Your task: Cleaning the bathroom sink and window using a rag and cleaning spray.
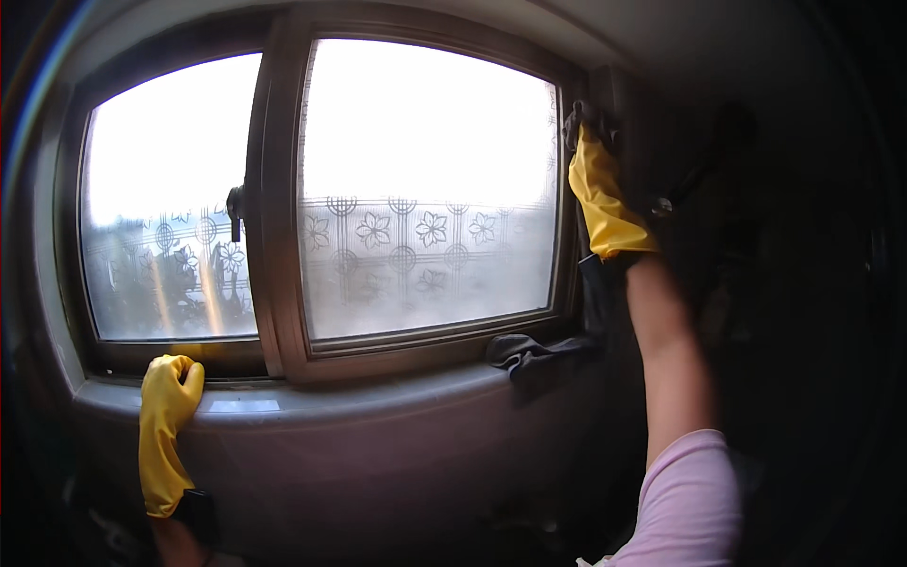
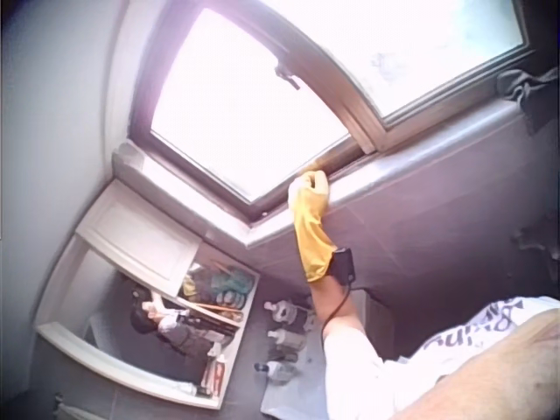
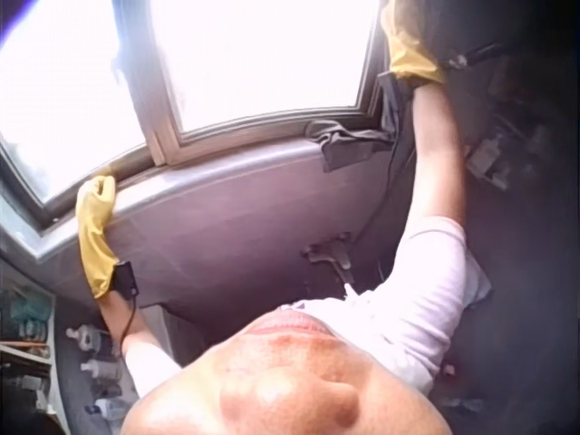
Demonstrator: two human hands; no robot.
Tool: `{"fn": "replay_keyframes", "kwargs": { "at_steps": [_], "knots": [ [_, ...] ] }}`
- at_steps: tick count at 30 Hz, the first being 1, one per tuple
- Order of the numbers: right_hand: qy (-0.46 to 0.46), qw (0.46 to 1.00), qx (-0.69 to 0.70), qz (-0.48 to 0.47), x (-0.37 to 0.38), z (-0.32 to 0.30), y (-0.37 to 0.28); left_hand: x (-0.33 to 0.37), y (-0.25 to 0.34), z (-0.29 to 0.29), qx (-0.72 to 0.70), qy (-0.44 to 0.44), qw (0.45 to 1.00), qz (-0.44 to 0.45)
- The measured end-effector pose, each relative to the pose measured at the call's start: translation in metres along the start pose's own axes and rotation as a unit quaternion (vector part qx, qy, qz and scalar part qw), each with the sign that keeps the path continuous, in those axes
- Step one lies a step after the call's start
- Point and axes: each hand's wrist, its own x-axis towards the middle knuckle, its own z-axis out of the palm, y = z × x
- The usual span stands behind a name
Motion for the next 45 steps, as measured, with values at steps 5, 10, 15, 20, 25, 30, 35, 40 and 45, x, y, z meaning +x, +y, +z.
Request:
{"fn": "replay_keyframes", "kwargs": {
  "at_steps": [5, 10, 15, 20, 25, 30, 35, 40, 45],
  "knots": [
    [-0.052, 0.897, 0.427, 0.102, 0.059, -0.001, 0.027, -0.001, -0.006, 0.005, -0.009, 0.008, 1.000, -0.002],
    [-0.040, 0.851, 0.502, 0.146, 0.080, 0.001, 0.052, 0.003, 0.003, 0.004, -0.024, -0.016, 1.000, -0.013],
    [-0.059, 0.823, 0.548, 0.135, -0.003, -0.020, 0.050, 0.007, 0.005, 0.005, -0.029, -0.044, 0.999, -0.013],
    [-0.100, 0.912, 0.398, 0.018, -0.195, -0.030, -0.008, 0.005, 0.001, 0.011, -0.029, 0.019, 0.999, 0.021],
    [-0.273, 0.718, 0.638, 0.052, -0.206, -0.128, 0.011, 0.004, -0.015, 0.016, 0.006, -0.001, 1.000, 0.028],
    [-0.166, 0.611, 0.714, 0.299, -0.097, -0.116, 0.027, -0.001, -0.021, 0.010, 0.011, 0.040, 0.998, 0.053],
    [-0.040, 0.806, 0.567, 0.166, 0.020, -0.052, 0.053, 0.001, -0.008, 0.009, -0.017, 0.016, 0.999, 0.033],
    [-0.100, 0.835, 0.530, 0.105, -0.008, -0.074, 0.024, 0.000, -0.017, 0.009, -0.039, 0.017, 0.999, 0.024],
    [0.231, 0.924, -0.304, -0.012, -0.174, -0.051, -0.012, 0.009, -0.011, 0.023, -0.058, 0.009, 0.996, 0.065]
  ]
}}
